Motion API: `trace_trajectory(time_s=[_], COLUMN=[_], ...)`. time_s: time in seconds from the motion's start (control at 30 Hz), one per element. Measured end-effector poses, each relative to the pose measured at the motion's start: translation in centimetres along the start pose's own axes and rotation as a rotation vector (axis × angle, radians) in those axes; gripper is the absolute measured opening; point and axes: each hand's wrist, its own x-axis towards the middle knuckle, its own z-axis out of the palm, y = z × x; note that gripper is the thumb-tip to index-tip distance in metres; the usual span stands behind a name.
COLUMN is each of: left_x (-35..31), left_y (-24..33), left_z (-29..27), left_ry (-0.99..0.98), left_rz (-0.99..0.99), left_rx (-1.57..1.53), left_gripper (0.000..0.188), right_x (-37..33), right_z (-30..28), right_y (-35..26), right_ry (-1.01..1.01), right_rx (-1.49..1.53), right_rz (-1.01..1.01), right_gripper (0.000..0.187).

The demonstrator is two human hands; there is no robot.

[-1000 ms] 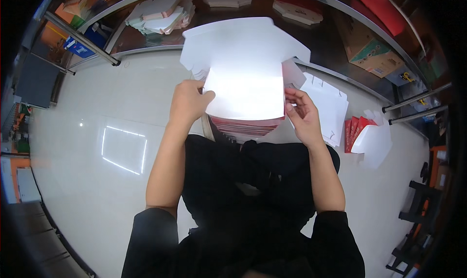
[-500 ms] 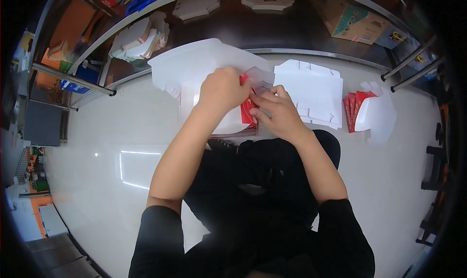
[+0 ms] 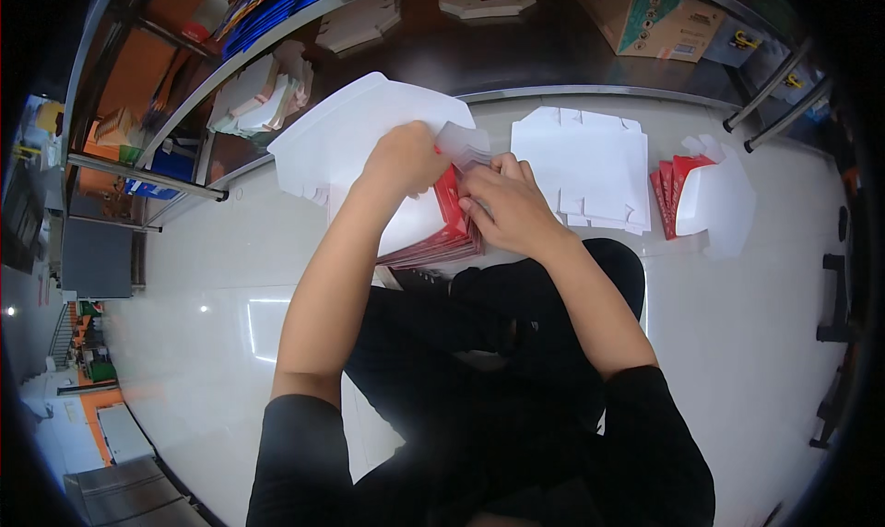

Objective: The person sits on the floor and assembles flat-packed red and white cardboard boxes. They fold the flaps, tuck tabs into slots, and stack the finished boxes. The person handles multiple boxes one at a time, moving from a stack of flat pieces to a stack of assembled boxes.

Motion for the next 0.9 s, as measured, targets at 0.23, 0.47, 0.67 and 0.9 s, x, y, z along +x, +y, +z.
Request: trace_trajectory(time_s=[0.23,0.47,0.67,0.9], left_x=[1.1,1.8,1.1,-7.3], left_y=[0.0,0.2,-0.5,-7.8], left_z=[0.1,2.7,3.0,-0.8], left_ry=[0.003,0.157,0.168,0.560], left_rz=[-0.050,-0.007,0.053,-0.128], left_rx=[0.039,0.165,0.085,0.022], left_gripper=[0.021,0.018,0.028,0.051], right_x=[-1.0,-2.2,-2.3,-2.9], right_z=[-0.2,-0.4,0.1,-1.5], right_y=[0.9,1.8,1.3,0.0], right_ry=[0.096,0.069,0.053,0.139], right_rx=[0.140,0.117,0.071,0.077], right_rz=[-0.196,-0.206,-0.238,-0.070], right_gripper=[0.014,0.018,0.024,0.044])
